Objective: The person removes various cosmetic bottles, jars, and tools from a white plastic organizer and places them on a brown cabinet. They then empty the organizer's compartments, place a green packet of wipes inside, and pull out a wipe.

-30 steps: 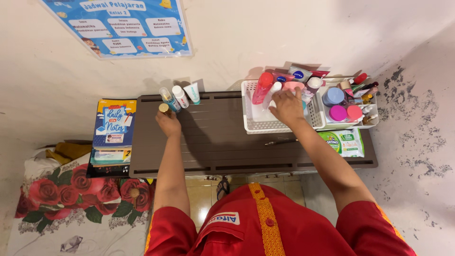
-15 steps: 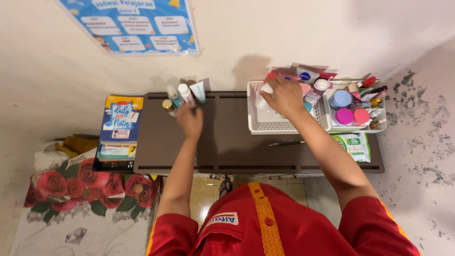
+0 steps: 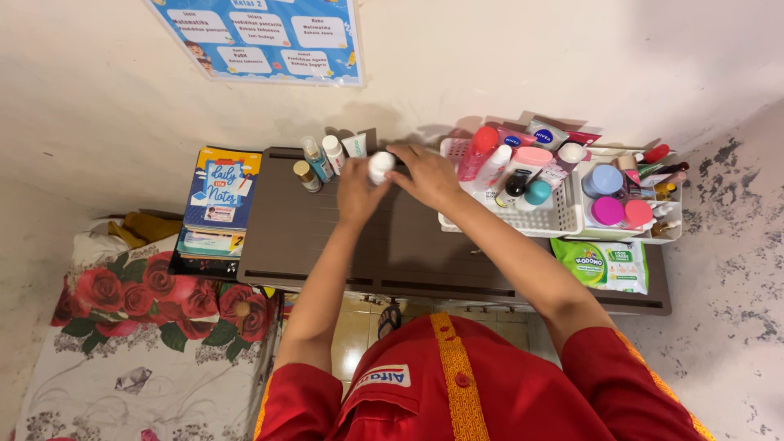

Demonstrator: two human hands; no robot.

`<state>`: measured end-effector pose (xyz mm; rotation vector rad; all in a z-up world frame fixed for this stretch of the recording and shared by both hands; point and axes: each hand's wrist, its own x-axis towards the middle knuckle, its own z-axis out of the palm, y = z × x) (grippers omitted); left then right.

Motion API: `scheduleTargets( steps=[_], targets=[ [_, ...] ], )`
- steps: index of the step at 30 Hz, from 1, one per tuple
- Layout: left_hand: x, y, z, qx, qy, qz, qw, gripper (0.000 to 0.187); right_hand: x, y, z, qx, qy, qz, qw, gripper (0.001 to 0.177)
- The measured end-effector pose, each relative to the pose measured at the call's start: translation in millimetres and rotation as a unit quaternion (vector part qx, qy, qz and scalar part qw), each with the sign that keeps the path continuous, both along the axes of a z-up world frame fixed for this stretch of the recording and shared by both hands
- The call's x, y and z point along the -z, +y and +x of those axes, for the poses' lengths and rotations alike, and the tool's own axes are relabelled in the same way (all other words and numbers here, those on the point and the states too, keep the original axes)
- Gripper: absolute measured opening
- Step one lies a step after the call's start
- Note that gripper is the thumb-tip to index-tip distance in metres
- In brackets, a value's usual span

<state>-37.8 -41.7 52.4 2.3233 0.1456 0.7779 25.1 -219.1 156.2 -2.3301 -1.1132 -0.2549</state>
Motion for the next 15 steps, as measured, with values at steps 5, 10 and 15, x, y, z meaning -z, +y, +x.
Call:
scheduleTargets(
  steps=[5, 10, 15],
  targets=[
    [50.7, 33.9, 0.9, -0.137, 0.082, -0.203, 0.966, 0.057, 19.5, -31.3, 22.5, 0.026, 0.004, -0.041, 0.999, 0.032],
    [97.0, 63.3, 3.7, -0.237, 0.085, -0.104, 0.962, 0.063, 31.3, -66.5, 41.6, 0.058, -0.037, -0.036, 0.997, 0.025],
    [102.4, 64.3, 10.4, -0.287, 0.149, -0.158, 0.933, 0.057, 27.9, -93.3, 54.1, 0.115, -0.079, -0.055, 0.989, 0.019]
  ],
)
